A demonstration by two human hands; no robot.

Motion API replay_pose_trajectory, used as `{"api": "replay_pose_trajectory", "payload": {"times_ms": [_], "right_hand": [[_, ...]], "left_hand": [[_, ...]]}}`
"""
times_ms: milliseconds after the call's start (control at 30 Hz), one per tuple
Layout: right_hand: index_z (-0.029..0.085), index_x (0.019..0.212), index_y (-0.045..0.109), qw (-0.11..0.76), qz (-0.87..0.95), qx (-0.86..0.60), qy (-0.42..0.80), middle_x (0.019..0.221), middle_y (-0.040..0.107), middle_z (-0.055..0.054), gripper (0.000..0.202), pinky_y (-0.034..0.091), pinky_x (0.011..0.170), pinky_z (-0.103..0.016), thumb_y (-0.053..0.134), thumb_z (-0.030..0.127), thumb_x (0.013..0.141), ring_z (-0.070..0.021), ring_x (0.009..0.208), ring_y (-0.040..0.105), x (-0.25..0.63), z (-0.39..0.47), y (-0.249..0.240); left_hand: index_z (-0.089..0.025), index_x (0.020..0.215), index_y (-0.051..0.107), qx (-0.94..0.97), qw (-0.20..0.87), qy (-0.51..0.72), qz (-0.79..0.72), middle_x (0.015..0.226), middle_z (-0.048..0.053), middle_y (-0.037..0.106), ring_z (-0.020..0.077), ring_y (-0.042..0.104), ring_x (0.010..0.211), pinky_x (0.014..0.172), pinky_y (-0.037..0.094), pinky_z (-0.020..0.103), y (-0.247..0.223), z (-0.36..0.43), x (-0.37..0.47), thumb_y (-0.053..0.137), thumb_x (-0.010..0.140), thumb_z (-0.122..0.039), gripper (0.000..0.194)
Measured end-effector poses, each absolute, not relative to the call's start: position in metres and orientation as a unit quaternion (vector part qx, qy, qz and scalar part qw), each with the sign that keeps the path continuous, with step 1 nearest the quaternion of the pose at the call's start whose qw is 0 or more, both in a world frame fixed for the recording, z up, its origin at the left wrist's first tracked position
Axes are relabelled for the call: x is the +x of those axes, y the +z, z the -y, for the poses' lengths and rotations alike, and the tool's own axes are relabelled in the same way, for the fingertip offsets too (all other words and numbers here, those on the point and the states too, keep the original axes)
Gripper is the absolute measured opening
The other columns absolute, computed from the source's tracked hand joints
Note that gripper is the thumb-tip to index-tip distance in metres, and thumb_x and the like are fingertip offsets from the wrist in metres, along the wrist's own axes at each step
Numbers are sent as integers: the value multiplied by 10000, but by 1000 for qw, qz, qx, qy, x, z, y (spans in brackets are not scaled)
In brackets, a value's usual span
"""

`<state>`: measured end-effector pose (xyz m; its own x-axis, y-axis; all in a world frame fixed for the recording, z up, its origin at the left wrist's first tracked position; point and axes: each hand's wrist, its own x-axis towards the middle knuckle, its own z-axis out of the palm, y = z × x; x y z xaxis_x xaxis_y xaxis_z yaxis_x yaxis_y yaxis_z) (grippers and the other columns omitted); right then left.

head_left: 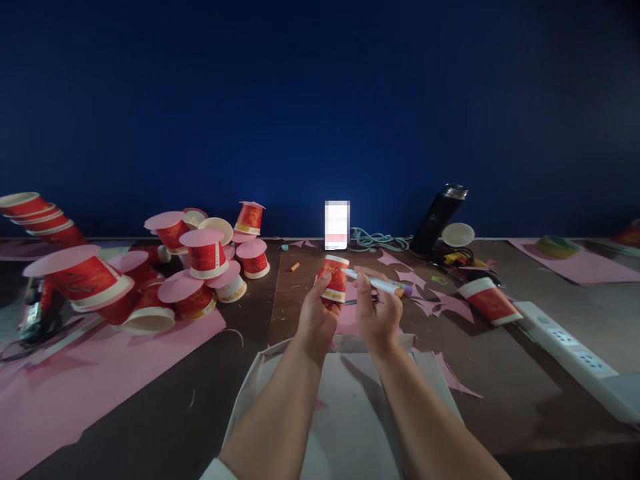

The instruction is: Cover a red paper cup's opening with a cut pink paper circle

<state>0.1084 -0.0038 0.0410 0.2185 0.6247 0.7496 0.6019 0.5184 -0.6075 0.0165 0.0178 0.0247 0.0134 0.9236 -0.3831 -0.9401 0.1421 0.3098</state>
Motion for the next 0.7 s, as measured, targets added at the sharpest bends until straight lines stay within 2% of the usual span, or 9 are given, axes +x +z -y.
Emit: {"api": "replay_pose_trajectory", "payload": {"times_ms": [367,700], "right_hand": [[184,890,669,590,636,-497,-12,868,702,-72,245,467,801,-348,475,333,901,-196,841,648,107,3,42],[197,922,661,598,627,-499,-12,863,697,-51,181,468,798,-345,501,275,888,-183,810,650,108,2,40]], "left_hand": [[-143,858,624,-20,715,651,-253,837,47,693,114,661,738,725,515,209,28,-16,16,668,699,-82,175],[-123,820,624,-58,707,651,-271,780,33,682,98,652,667,656,518,190,33,-17,14,686,694,-91,144]]}}
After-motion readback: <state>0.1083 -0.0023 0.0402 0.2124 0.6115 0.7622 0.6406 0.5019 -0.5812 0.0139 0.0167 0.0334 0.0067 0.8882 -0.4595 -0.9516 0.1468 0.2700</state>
